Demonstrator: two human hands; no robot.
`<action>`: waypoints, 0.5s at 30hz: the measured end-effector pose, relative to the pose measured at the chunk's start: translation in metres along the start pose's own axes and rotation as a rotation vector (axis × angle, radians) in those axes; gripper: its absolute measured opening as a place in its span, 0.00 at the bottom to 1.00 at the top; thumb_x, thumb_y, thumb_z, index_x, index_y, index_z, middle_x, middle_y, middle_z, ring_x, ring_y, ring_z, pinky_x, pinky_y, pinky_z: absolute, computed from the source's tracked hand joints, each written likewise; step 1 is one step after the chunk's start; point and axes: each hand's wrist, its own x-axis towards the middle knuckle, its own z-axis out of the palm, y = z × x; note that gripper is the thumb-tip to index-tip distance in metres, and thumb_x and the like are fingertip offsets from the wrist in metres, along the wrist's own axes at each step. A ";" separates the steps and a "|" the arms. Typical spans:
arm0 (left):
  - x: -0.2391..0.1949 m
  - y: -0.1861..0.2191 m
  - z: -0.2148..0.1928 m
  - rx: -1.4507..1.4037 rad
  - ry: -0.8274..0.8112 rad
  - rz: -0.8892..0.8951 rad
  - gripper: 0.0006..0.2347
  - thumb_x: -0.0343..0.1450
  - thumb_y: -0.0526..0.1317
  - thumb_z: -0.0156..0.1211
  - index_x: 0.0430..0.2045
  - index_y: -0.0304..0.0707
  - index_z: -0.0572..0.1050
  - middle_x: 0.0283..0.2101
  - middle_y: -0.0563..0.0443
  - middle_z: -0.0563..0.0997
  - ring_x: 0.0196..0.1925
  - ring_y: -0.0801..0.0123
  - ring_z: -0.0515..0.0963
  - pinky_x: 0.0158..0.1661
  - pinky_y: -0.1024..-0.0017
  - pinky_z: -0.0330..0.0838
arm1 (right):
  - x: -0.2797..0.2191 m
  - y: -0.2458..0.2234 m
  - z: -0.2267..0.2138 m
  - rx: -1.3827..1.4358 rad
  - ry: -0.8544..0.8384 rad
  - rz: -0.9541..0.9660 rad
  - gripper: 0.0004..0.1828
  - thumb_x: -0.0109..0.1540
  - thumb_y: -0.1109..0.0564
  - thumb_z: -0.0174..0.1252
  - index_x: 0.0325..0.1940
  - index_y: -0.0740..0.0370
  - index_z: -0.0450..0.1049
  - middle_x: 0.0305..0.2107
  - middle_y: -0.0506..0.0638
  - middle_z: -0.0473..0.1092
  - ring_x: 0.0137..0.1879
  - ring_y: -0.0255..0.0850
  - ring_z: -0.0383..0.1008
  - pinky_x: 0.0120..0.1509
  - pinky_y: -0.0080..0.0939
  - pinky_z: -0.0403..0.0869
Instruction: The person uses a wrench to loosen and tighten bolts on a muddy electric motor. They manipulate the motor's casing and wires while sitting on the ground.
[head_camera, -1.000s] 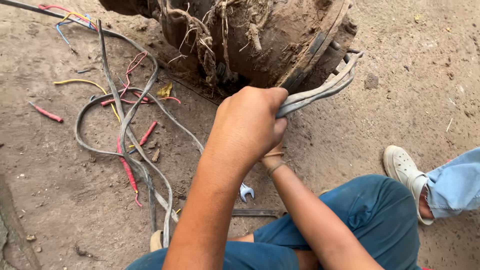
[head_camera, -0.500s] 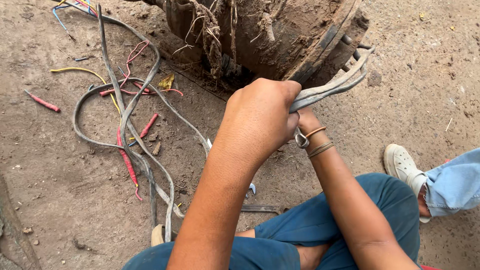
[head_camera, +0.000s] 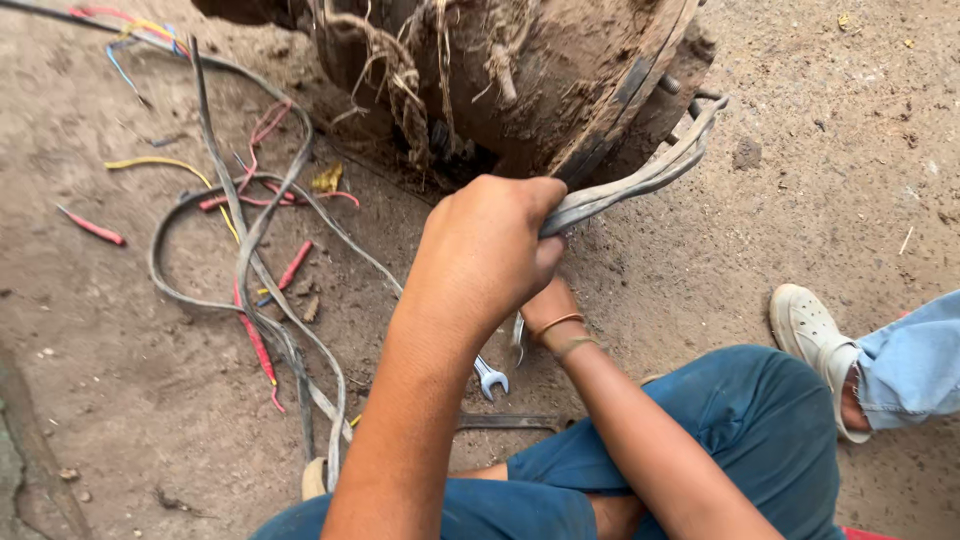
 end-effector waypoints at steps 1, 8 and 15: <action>-0.001 0.001 0.000 -0.004 -0.014 -0.024 0.09 0.60 0.39 0.68 0.30 0.41 0.79 0.29 0.41 0.82 0.36 0.44 0.82 0.38 0.52 0.76 | 0.001 0.008 0.001 0.009 -0.046 -0.051 0.20 0.69 0.42 0.56 0.52 0.62 0.76 0.44 0.74 0.72 0.56 0.69 0.70 0.56 0.63 0.70; -0.005 0.004 0.000 -0.004 -0.038 -0.042 0.09 0.60 0.39 0.67 0.31 0.41 0.78 0.29 0.40 0.82 0.37 0.43 0.82 0.39 0.51 0.75 | 0.120 0.099 0.007 0.288 0.400 -0.009 0.15 0.65 0.48 0.54 0.44 0.61 0.77 0.40 0.61 0.77 0.46 0.56 0.76 0.52 0.57 0.74; 0.000 0.005 -0.002 -0.015 -0.080 -0.107 0.08 0.61 0.40 0.65 0.32 0.44 0.79 0.29 0.40 0.82 0.36 0.44 0.82 0.38 0.52 0.76 | 0.189 0.145 0.038 1.819 0.005 0.086 0.16 0.71 0.46 0.41 0.42 0.56 0.70 0.38 0.56 0.75 0.46 0.50 0.75 0.54 0.56 0.76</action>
